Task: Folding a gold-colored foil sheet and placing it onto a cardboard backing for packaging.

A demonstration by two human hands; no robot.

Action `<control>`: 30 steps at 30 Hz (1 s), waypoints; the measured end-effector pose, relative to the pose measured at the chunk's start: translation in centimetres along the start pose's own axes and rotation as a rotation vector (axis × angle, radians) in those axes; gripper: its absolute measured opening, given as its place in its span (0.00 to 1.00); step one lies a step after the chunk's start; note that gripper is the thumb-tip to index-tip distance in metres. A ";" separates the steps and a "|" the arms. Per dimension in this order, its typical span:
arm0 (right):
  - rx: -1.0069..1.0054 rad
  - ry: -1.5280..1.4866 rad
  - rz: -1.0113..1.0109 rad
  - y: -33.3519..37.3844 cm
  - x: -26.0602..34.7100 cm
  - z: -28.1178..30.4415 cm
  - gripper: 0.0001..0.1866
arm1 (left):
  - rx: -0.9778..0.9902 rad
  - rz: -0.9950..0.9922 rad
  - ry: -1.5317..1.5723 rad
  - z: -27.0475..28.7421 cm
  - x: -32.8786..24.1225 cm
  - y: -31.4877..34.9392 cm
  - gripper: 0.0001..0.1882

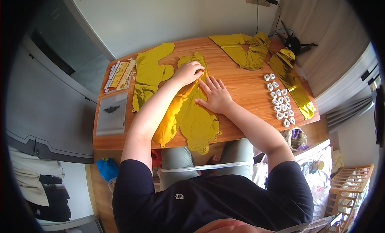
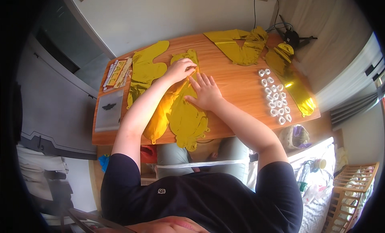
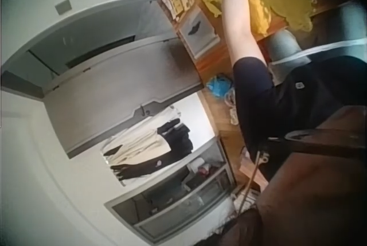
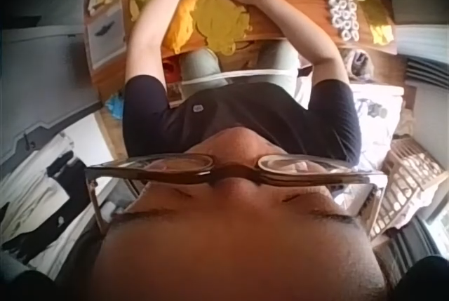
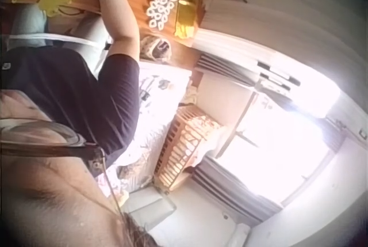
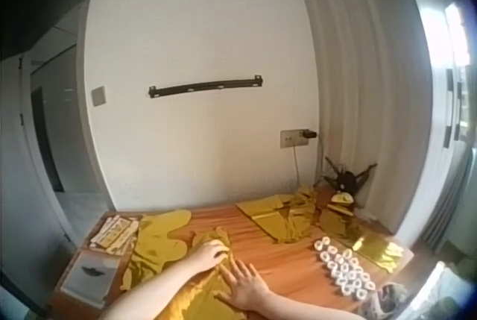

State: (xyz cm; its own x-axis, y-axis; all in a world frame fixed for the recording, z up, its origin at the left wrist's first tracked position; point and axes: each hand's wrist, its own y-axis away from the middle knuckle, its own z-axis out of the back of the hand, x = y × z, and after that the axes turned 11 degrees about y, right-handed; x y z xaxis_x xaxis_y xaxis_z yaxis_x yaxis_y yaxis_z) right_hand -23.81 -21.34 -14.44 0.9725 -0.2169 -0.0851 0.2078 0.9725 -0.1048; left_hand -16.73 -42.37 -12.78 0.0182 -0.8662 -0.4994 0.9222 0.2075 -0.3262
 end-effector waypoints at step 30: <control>-0.057 -0.010 -0.003 0.1 -0.2 -0.5 0.53 | 0.118 0.220 -0.137 -0.8 0.4 -1.3 0.20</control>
State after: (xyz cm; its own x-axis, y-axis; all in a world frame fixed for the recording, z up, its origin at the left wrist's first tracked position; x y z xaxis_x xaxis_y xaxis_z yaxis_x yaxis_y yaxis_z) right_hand -24.00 -21.29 -14.89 0.9730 -0.2183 -0.0749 0.2042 0.9655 -0.1614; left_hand -18.21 -42.57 -13.21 0.2675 -0.8611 -0.4324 0.9288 0.3499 -0.1222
